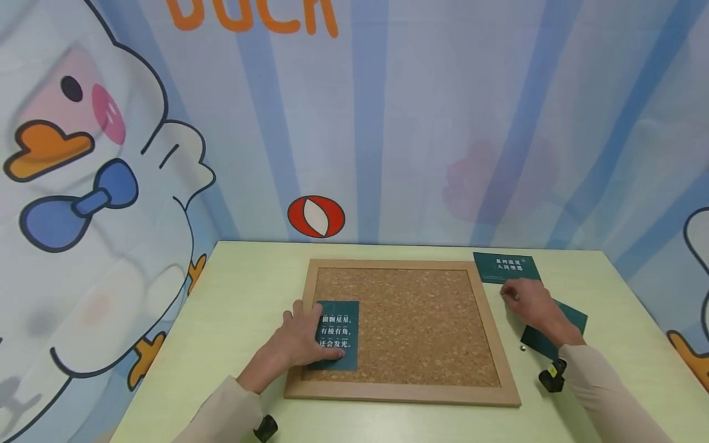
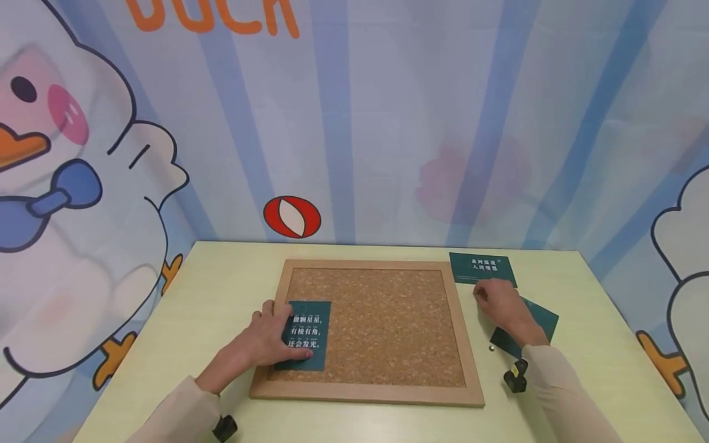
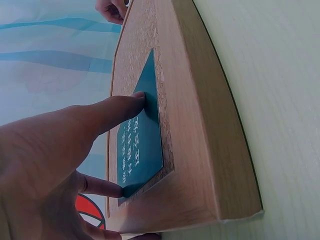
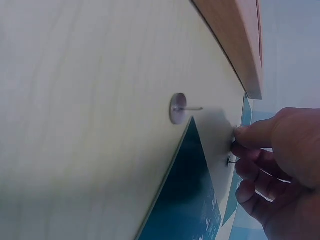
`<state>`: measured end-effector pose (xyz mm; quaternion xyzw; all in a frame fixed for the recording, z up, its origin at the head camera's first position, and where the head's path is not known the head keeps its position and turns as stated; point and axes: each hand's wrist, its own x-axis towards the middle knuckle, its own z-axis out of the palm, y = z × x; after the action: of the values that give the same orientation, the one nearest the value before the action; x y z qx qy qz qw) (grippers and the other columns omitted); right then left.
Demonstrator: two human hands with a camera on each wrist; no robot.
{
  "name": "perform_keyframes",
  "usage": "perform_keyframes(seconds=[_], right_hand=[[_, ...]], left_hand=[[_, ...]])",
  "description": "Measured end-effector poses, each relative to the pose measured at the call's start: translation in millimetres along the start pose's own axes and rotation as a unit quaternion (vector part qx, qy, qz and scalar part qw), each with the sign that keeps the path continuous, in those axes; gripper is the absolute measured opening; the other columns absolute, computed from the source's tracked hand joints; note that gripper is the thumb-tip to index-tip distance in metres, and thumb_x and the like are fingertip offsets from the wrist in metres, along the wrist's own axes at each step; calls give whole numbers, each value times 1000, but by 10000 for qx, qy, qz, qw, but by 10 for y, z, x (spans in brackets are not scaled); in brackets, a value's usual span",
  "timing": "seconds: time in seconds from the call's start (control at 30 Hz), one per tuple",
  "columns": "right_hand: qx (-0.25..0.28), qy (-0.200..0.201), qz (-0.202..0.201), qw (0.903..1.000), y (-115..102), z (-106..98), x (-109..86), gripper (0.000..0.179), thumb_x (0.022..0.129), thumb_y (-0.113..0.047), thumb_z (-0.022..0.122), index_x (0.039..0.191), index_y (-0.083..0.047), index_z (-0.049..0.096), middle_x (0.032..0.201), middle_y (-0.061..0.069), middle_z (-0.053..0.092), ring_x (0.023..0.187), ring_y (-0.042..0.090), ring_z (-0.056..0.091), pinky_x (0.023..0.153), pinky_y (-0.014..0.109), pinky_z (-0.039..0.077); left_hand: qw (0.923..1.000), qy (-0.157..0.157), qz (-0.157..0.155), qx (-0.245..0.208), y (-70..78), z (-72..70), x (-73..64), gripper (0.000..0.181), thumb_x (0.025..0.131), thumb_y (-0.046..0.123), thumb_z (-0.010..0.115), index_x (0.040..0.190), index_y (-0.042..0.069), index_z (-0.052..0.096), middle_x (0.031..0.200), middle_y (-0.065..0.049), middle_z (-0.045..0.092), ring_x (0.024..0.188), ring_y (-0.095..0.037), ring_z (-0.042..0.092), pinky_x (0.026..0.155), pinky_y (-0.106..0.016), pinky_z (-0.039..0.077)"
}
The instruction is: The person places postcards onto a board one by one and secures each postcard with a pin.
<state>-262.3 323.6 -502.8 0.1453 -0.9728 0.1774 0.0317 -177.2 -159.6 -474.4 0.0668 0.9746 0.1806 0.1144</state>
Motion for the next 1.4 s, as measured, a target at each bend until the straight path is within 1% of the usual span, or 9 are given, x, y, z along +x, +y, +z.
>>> perform_keyframes(seconds=[0.13, 0.3, 0.4, 0.63, 0.73, 0.93, 1.13, 1.27, 1.4], right_hand=[[141, 34, -5, 9999, -10, -12, 14, 11, 98, -2, 66, 103, 6, 72, 91, 16, 71, 84, 33, 69, 74, 53, 57], [281, 274, -402, 9984, -121, -60, 59, 10, 100, -5, 66, 102, 3, 71, 89, 11, 71, 80, 29, 68, 70, 50, 56], [398, 340, -552, 9971, -265, -101, 120, 8, 100, -5, 66, 102, 1, 70, 89, 9, 70, 77, 25, 66, 66, 45, 55], [783, -25, -345, 9963, -689, -115, 316, 9, 102, -8, 64, 103, -1, 69, 89, 7, 68, 77, 20, 61, 63, 36, 51], [771, -56, -411, 9962, -871, -74, 393, 7, 102, -8, 65, 100, -3, 69, 87, 5, 67, 76, 18, 60, 63, 35, 50], [809, -45, -866, 9929, -1243, 27, 542, 7, 101, -6, 66, 102, -2, 71, 86, 3, 68, 75, 16, 58, 66, 35, 50], [965, -394, -1104, 9884, -1608, 170, 642, 8, 102, -7, 64, 104, -3, 71, 91, 3, 68, 80, 16, 60, 70, 34, 53], [1002, -592, -1335, 9842, -1811, 306, 674, 9, 103, -9, 64, 104, -4, 72, 91, 1, 68, 80, 14, 59, 70, 34, 53], [899, -720, -1463, 9825, -1982, 425, 701, 9, 104, -13, 64, 104, -10, 72, 91, -3, 67, 79, 11, 59, 72, 33, 53]], left_hand=[[9999, -23, 46, -144, 0, -9, -4, 108, 72, 66, 87, 151, 6, 44, 135, -25, 39, 114, -39, 44, 81, -53, 54], [9998, -38, 22, -197, -8, -12, 1, 109, 71, 66, 87, 151, 7, 44, 130, -23, 41, 113, -38, 43, 81, -53, 54], [9998, -37, -4, -193, -14, -9, 11, 109, 71, 66, 87, 151, 7, 44, 129, -22, 42, 113, -38, 43, 82, -53, 54], [9998, -36, 1, -197, -30, 20, 30, 110, 71, 68, 86, 153, 8, 43, 131, -23, 43, 114, -37, 43, 84, -54, 53], [9997, -33, 10, -226, -28, 15, 23, 110, 71, 68, 86, 153, 8, 43, 131, -23, 43, 114, -37, 43, 84, -55, 53], [9997, -16, 3, -226, -34, -2, 5, 109, 71, 67, 87, 152, 8, 43, 130, -23, 43, 114, -38, 44, 84, -56, 54], [9997, -7, 26, -241, -37, -1, 5, 109, 71, 67, 87, 151, 7, 44, 131, -23, 43, 114, -38, 44, 84, -55, 54], [9997, -3, 28, -241, -40, -1, 4, 109, 71, 67, 87, 151, 7, 44, 130, -23, 43, 113, -38, 44, 83, -55, 54], [9996, -5, 17, -269, -37, -9, -3, 108, 70, 66, 87, 150, 7, 45, 128, -22, 43, 112, -37, 44, 82, -53, 53]])
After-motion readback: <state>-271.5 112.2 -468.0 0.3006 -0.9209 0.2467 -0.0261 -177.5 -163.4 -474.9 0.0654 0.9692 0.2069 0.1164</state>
